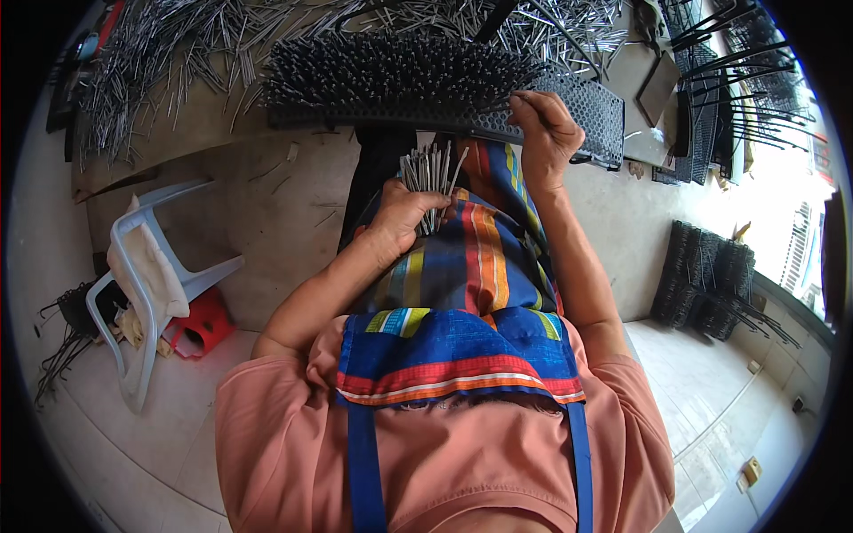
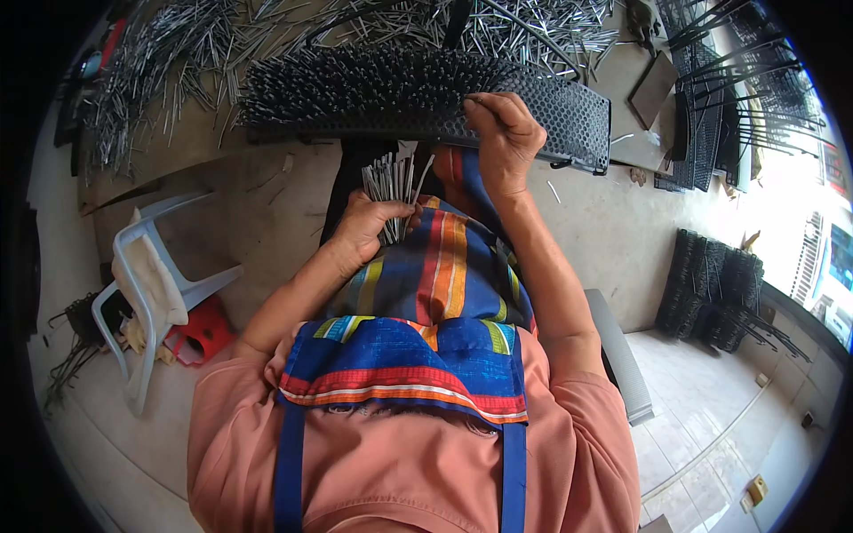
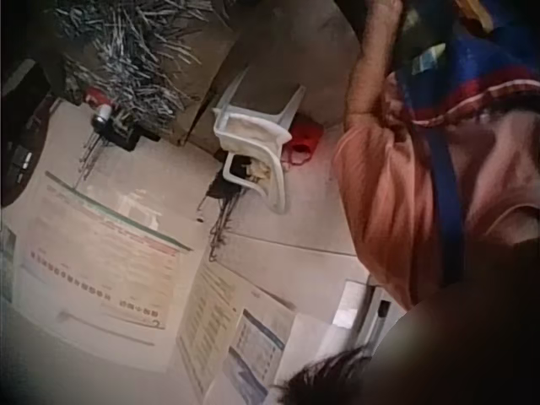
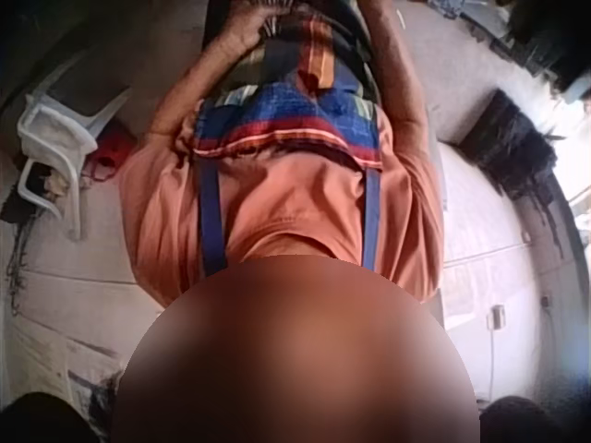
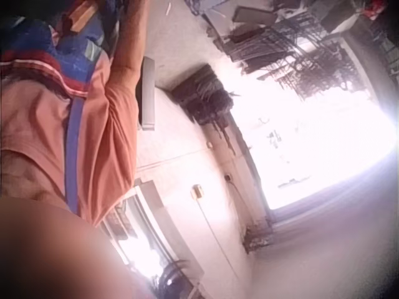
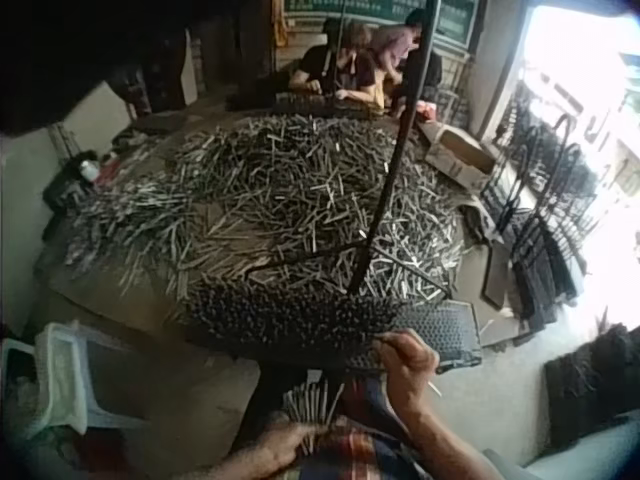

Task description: Assembling decorative wire branches by threading individual metal wires into a perforated mesh base.

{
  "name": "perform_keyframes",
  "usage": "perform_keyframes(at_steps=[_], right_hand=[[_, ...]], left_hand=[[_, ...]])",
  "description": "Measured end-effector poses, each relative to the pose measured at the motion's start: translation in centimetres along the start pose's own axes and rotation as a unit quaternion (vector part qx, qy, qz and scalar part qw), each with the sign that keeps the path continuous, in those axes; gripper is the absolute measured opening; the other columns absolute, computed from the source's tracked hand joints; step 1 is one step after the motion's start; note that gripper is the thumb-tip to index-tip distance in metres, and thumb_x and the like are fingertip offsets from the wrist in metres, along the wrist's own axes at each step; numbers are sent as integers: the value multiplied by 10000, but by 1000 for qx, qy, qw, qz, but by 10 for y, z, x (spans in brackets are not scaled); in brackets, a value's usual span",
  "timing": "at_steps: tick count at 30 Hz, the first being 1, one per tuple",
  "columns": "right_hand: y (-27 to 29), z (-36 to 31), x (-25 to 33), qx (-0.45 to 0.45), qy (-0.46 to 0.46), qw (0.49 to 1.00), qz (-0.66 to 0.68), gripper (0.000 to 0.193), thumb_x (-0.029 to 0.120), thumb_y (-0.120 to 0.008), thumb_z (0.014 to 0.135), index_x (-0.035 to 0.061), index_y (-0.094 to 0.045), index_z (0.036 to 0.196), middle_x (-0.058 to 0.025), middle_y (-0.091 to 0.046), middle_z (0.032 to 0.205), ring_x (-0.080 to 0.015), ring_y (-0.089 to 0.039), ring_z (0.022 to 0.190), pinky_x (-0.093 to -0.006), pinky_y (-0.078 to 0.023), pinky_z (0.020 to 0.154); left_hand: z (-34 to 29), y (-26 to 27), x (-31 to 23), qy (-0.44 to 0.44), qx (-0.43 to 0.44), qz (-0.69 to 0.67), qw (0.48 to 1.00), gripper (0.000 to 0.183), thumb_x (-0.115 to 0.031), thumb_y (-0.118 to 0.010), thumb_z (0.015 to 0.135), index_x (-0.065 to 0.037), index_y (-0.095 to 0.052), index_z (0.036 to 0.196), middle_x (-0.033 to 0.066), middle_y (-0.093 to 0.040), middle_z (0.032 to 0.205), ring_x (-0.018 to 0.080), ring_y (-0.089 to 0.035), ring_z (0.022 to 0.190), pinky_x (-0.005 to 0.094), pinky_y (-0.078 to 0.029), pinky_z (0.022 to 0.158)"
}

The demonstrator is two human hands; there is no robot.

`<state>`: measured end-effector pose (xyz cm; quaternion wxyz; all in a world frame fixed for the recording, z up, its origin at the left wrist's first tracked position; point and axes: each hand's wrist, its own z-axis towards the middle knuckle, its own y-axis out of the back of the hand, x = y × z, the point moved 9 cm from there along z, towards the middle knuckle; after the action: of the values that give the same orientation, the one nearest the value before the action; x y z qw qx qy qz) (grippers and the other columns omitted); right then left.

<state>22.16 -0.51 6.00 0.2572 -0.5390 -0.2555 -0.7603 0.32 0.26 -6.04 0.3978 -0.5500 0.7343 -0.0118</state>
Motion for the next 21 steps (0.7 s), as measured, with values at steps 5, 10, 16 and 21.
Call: perform_keyframes(at_steps=[5, 10, 16, 21], right_hand=[[-7, -3, -4, 27, 21, 997, -66, 81, -82, -683, 791, -52, -709, 862, -52, -654, 809, -87, -596, 660, -210, -472, 592], [-25, -8, 1, 54, 49, 985, -156, 114, -76, -691, 774, -33, -716, 877, -47, -655, 797, -82, -593, 666, -203, -463, 589], [-28, -5, 8, 39, 62, 980, -184, 130, -54, -701, 753, -6, -724, 872, -47, -644, 764, -93, -631, 679, -235, -477, 587], [-41, 5, 14, 110, 106, 947, -284, 120, 23, -723, 776, 17, -728, 896, -85, -644, 777, -176, -658, 677, -275, -490, 604]], left_hand=[[2, 0, -5, -12, -5, -37, 999, 245, 85, -625, 747, 57, -654, 988, 174, -715, 898, 222, -696, 687, 312, -574, 599], [1, -3, -7, -9, 2, -45, 999, 252, 91, -619, 747, 57, -649, 995, 185, -715, 908, 227, -698, 703, 321, -574, 613], [3, 5, -4, 1, -12, -58, 998, 227, 98, -622, 735, 58, -665, 954, 189, -713, 870, 235, -701, 693, 323, -572, 612], [3, -1, -12, -17, 31, -48, 998, 268, 80, -626, 731, 37, -653, 995, 169, -715, 879, 225, -697, 707, 322, -569, 632]])
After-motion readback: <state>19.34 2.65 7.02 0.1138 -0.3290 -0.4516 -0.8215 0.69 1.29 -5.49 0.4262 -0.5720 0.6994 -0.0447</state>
